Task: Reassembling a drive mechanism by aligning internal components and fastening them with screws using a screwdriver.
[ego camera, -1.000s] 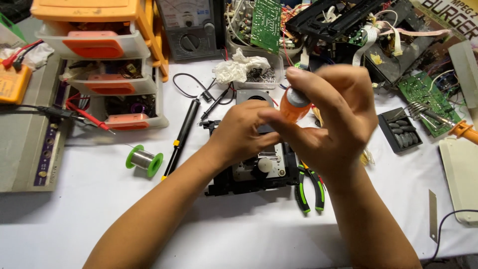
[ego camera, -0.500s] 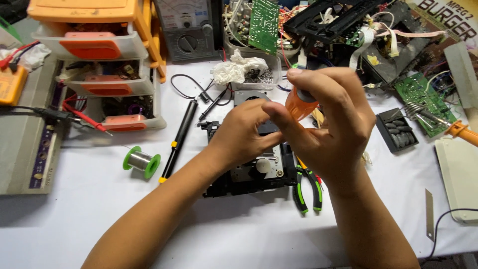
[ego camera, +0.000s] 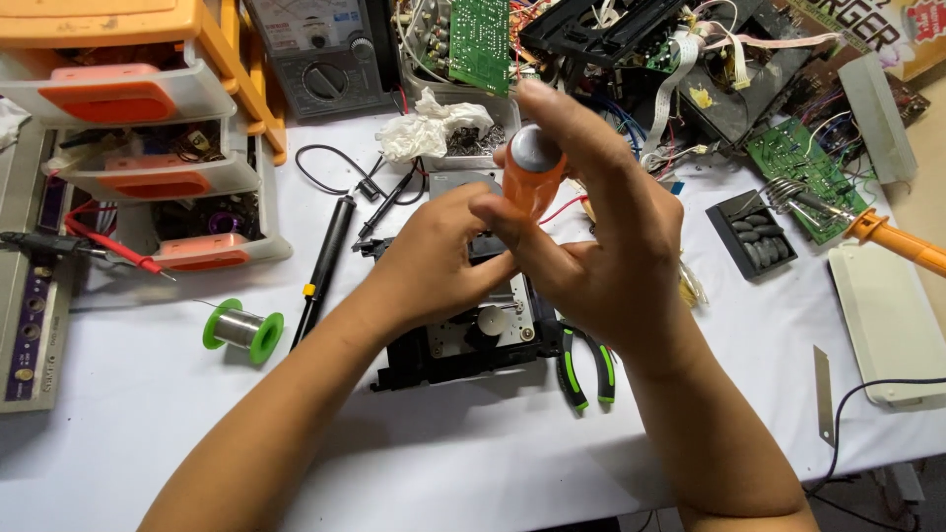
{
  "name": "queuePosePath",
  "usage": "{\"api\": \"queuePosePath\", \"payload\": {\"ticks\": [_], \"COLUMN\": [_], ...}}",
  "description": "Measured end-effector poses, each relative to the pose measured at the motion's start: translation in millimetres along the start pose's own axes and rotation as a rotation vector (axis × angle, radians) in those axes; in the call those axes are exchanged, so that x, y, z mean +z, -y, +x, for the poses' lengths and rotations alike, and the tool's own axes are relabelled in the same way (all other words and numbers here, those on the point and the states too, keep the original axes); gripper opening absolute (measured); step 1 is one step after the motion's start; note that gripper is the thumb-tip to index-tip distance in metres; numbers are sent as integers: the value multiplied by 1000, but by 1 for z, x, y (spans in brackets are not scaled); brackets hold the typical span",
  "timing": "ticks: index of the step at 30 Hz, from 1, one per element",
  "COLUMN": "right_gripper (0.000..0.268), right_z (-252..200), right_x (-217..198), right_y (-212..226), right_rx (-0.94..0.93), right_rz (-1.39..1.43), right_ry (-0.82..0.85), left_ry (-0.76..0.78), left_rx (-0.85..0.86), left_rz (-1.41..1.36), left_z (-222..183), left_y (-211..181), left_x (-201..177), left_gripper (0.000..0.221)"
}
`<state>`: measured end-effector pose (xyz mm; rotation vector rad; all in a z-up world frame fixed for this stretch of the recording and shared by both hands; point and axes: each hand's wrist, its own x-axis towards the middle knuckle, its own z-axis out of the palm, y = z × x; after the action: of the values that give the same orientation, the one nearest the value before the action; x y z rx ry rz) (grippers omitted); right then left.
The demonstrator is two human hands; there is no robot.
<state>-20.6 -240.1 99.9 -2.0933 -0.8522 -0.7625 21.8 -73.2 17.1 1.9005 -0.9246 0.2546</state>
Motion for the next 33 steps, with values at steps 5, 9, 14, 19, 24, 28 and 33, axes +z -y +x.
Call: {"api": "queuePosePath", "payload": {"ticks": [5,9,14,19,24,28,33], "right_gripper": [49,51,63,69,71,72,73], "right_z": [2,2,-1,-4,-1,0,1], "right_x": [1,3,4,5,2,2,1], "right_y": [5,4,3,0,4,4,7], "right_rx": [17,29,121,137,197,186,263], "right_rz": [58,54,97,105,173,162,133], "right_ry": [20,34,37,64,47,46,56], "left_ry": [23,-84,79,-63,51,-19,57], "left_rx": [72,26,90,49,159,116,121], "left_rz": [-77,62,-89,70,-34,84,-32], "left_z": [2,3,6,4,8,3,6], "left_y": [-4,2,-6,1,-13,2,-11], "left_x": [-4,6,-10,-1,-11,5,-8], "left_gripper": [15,19,15,17,6,18,10]}}
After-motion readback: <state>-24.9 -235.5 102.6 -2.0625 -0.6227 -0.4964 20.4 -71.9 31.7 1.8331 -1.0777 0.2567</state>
